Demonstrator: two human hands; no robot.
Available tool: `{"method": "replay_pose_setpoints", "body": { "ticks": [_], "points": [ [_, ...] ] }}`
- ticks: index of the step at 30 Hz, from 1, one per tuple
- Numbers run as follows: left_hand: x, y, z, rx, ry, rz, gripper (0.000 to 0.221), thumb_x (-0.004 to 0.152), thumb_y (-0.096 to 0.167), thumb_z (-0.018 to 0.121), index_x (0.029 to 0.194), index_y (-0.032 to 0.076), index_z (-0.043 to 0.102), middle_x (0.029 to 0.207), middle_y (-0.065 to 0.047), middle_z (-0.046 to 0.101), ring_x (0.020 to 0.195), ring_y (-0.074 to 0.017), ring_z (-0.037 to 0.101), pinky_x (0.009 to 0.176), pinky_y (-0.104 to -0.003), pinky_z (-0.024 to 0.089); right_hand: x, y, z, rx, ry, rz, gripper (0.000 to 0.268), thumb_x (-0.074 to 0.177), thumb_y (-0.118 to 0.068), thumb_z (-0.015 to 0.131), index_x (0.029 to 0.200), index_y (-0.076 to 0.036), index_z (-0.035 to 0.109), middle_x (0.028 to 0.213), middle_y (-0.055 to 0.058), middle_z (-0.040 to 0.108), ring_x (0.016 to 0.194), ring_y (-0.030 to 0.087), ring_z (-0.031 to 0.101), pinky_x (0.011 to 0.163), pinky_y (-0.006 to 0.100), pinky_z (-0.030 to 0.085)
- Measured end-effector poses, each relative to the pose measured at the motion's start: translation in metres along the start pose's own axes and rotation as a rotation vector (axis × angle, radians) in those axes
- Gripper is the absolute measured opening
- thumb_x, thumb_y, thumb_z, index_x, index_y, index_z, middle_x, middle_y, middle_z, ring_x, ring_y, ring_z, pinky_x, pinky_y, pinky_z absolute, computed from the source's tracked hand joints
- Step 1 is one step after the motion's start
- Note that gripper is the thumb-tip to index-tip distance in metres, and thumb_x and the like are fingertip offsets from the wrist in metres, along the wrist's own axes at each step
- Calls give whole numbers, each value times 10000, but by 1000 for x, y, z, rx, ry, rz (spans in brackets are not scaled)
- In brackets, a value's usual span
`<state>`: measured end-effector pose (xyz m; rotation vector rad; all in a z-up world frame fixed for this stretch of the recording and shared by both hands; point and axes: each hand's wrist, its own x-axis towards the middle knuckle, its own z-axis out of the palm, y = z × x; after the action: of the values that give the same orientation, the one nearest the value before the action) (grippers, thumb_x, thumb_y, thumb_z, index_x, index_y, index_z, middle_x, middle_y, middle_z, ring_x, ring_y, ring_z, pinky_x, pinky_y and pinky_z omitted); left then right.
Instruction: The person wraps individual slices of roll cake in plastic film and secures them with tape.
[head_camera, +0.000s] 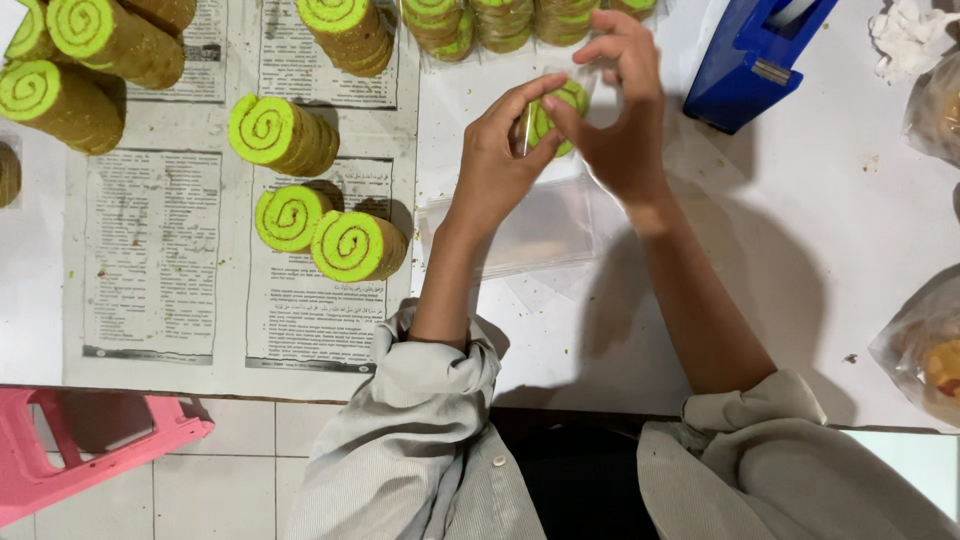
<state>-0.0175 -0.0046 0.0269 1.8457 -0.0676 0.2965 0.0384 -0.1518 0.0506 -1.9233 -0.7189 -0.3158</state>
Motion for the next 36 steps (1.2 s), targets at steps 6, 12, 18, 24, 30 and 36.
{"method": "replay_pose_setpoints", "body": {
  "ticks": [6, 12, 18, 24, 30, 36],
  "points": [
    [-2, 7, -7, -124, -122, -166, 789, 949, 15, 774, 1554, 340, 386, 832, 84, 477, 659, -60, 279, 630, -204, 292, -5, 35, 4, 375, -109, 94, 515, 977, 21, 794, 1313, -73, 416, 1158, 132, 592, 886, 143, 583, 734, 221, 476],
    [0, 13, -13, -292, -150, -242, 953, 881, -27, 738, 1577, 259, 153, 1291, -128, 746, 983, -109, 717, 916, -255, 557, 5, 25, -27, 451, -418, 492, 209, 951, -214, 730, 1117, -112, 653, 859, -52, 605, 717, 14, 517, 635, 177, 453],
    [7, 3, -5, -588, 161, -171, 880, 917, 119, 742, 1570, 147, 152, 1556, -200, 446, 1312, -337, 619, 1101, -440, 574, 9, 40, -25, 770, 15, 776, 237, 816, 49, 659, 1009, -71, 592, 925, 81, 609, 808, 201, 687, 576, 240, 617],
    [9, -21, -6, -793, 304, -105, 506, 988, 39, 649, 1447, 53, 437, 1350, -172, 610, 1095, -237, 684, 1068, -344, 548, 12, 72, -13, 1002, 533, 611, 206, 887, -85, 724, 986, -75, 544, 894, 109, 712, 891, 236, 759, 951, 476, 679],
    [9, -29, -5, -845, 353, -96, 417, 970, -1, 630, 1369, 62, 530, 1256, -171, 657, 1063, -238, 668, 1025, -339, 551, 43, 73, 9, 716, 811, 722, 278, 762, -97, 814, 794, -113, 539, 647, 27, 570, 603, 104, 586, 714, 449, 740],
    [8, -29, 0, -851, 333, -59, 392, 975, -16, 623, 1354, 60, 552, 1201, -168, 685, 1020, -226, 686, 999, -343, 569, 49, 117, 17, 571, 780, 878, 400, 805, -126, 787, 723, -202, 402, 624, -32, 367, 514, 67, 422, 407, 250, 326]
  ]
}}
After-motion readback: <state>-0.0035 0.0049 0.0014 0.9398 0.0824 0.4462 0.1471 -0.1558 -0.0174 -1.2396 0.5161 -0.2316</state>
